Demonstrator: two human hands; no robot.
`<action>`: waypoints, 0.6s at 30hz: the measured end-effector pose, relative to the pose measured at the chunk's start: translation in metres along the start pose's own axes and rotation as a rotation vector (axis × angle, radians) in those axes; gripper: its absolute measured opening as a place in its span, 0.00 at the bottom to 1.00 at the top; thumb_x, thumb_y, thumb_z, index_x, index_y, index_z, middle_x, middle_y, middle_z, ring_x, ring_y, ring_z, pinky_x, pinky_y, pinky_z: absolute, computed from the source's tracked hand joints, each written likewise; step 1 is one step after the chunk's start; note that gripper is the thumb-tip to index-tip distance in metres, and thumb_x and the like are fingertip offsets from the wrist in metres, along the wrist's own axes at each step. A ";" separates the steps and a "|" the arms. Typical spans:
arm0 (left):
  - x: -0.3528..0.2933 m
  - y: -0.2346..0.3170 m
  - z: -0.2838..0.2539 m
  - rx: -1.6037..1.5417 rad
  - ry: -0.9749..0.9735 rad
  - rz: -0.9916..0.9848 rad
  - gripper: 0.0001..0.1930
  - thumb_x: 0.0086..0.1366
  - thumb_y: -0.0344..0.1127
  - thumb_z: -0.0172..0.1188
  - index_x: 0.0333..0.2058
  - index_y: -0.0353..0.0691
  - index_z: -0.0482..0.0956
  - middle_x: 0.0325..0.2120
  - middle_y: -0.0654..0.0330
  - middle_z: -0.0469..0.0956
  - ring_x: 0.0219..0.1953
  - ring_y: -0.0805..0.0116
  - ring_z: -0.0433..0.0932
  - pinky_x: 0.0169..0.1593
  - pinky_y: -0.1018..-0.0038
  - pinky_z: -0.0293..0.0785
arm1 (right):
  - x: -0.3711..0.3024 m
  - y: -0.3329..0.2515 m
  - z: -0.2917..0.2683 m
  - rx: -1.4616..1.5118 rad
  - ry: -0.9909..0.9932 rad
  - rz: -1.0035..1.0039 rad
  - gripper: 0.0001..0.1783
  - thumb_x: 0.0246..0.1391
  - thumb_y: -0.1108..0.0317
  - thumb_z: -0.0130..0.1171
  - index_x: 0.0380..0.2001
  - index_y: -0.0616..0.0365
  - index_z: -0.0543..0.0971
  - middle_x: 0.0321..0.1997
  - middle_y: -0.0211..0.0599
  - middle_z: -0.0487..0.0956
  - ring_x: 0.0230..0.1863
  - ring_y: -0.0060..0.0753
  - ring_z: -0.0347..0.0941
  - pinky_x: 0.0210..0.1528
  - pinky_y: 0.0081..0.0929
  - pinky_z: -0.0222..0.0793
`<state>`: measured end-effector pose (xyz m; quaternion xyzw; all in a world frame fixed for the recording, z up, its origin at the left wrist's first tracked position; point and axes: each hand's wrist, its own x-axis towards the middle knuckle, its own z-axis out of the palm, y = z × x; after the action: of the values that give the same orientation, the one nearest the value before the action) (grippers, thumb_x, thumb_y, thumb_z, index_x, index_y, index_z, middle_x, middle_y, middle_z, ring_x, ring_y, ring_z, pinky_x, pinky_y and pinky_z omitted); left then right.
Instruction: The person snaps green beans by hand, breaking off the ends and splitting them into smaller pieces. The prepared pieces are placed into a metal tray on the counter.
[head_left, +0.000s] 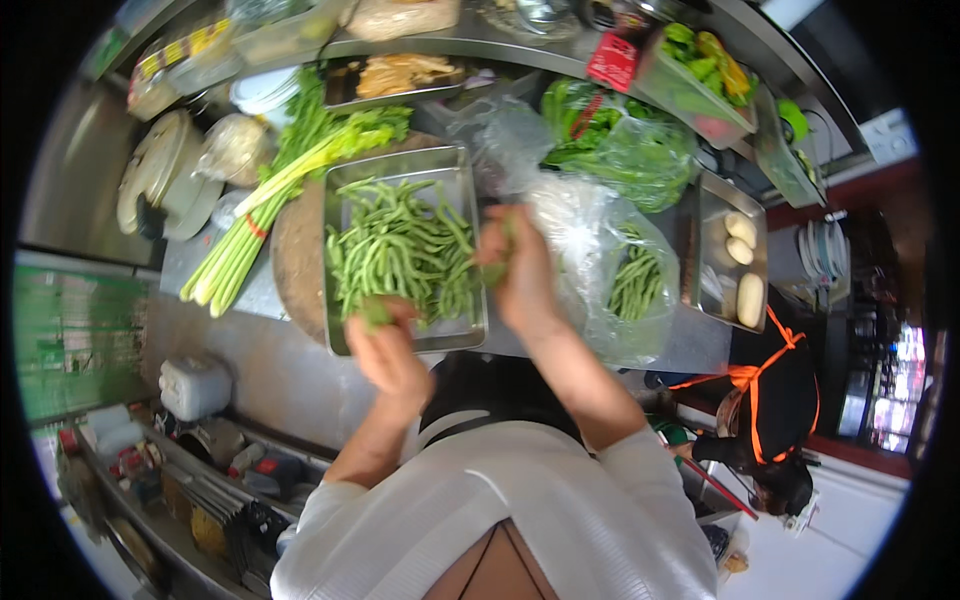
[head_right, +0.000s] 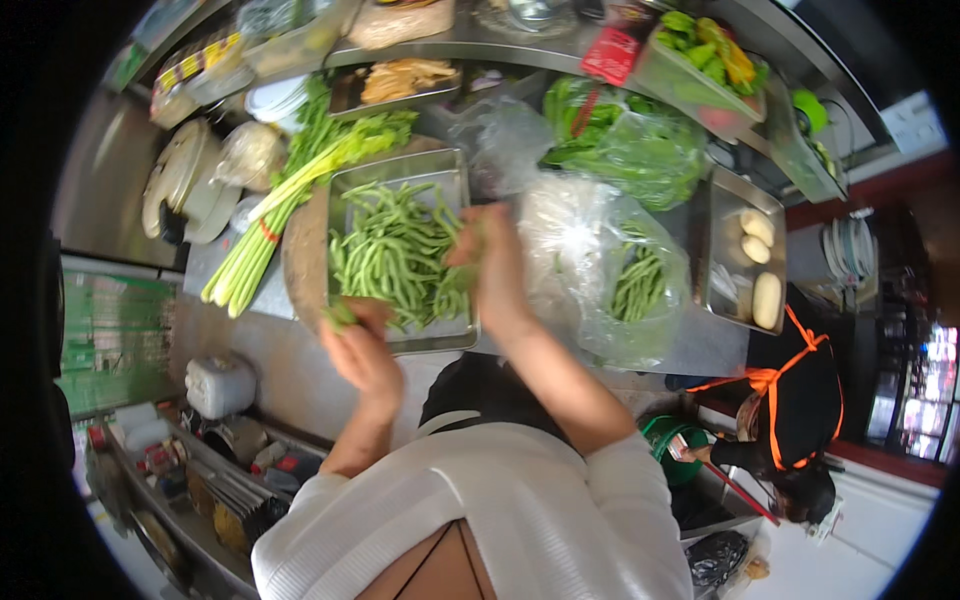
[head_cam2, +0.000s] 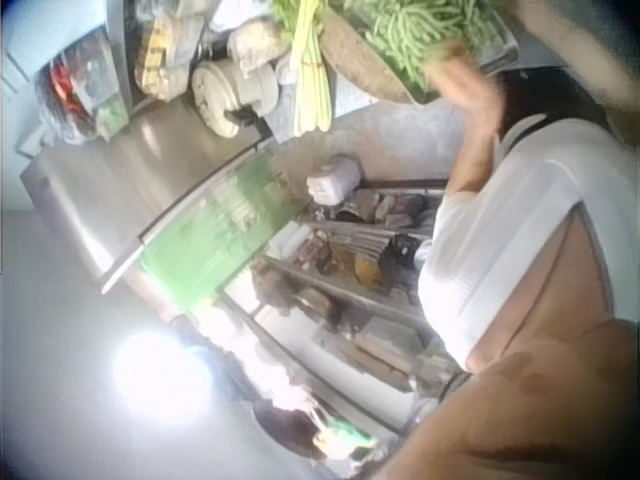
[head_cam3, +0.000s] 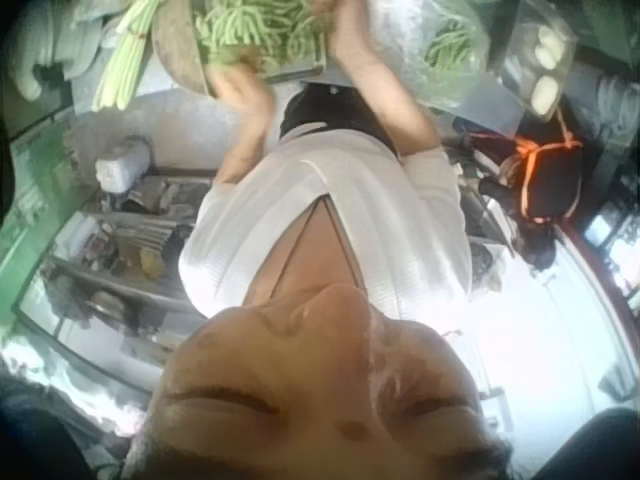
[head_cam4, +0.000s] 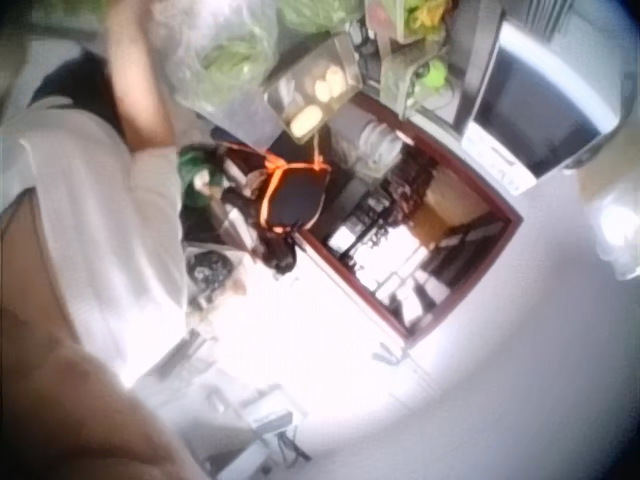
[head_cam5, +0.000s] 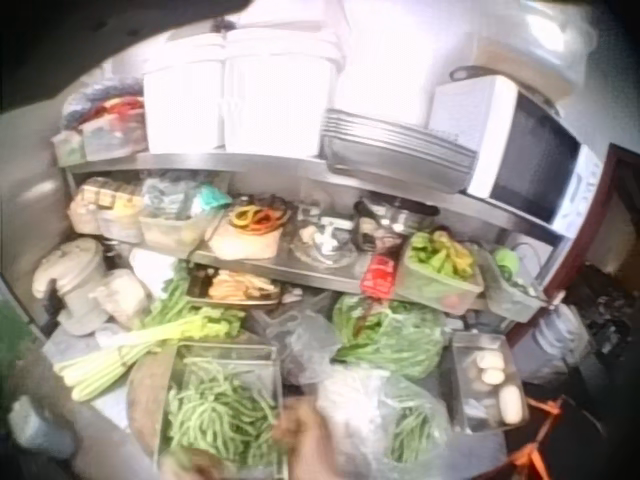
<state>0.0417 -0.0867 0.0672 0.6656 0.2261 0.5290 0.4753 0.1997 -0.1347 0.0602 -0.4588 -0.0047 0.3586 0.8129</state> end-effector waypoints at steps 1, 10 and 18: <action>0.011 -0.013 -0.009 0.057 0.055 0.002 0.11 0.74 0.36 0.40 0.35 0.38 0.69 0.25 0.63 0.71 0.22 0.79 0.62 0.26 0.80 0.57 | -0.003 0.004 0.014 -0.024 -0.074 0.066 0.21 0.66 0.51 0.47 0.47 0.58 0.72 0.24 0.29 0.71 0.27 0.28 0.72 0.34 0.26 0.67; 0.038 -0.097 -0.037 0.978 -0.425 0.043 0.26 0.66 0.39 0.58 0.59 0.36 0.67 0.59 0.47 0.64 0.59 0.49 0.62 0.62 0.57 0.57 | -0.002 -0.013 -0.079 -0.933 -0.172 -0.477 0.16 0.60 0.63 0.57 0.47 0.62 0.75 0.47 0.46 0.77 0.46 0.39 0.76 0.47 0.30 0.71; 0.011 -0.055 0.035 0.356 -0.417 -0.082 0.12 0.62 0.22 0.56 0.45 0.35 0.76 0.41 0.57 0.74 0.46 0.63 0.72 0.54 0.70 0.65 | -0.015 -0.093 -0.215 -1.503 -0.052 -0.041 0.10 0.60 0.63 0.56 0.34 0.59 0.78 0.29 0.42 0.79 0.30 0.40 0.75 0.36 0.34 0.70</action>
<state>0.0893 -0.0668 0.0249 0.8235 0.2394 0.3128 0.4082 0.3149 -0.3328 0.0098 -0.8814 -0.2760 0.2542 0.2869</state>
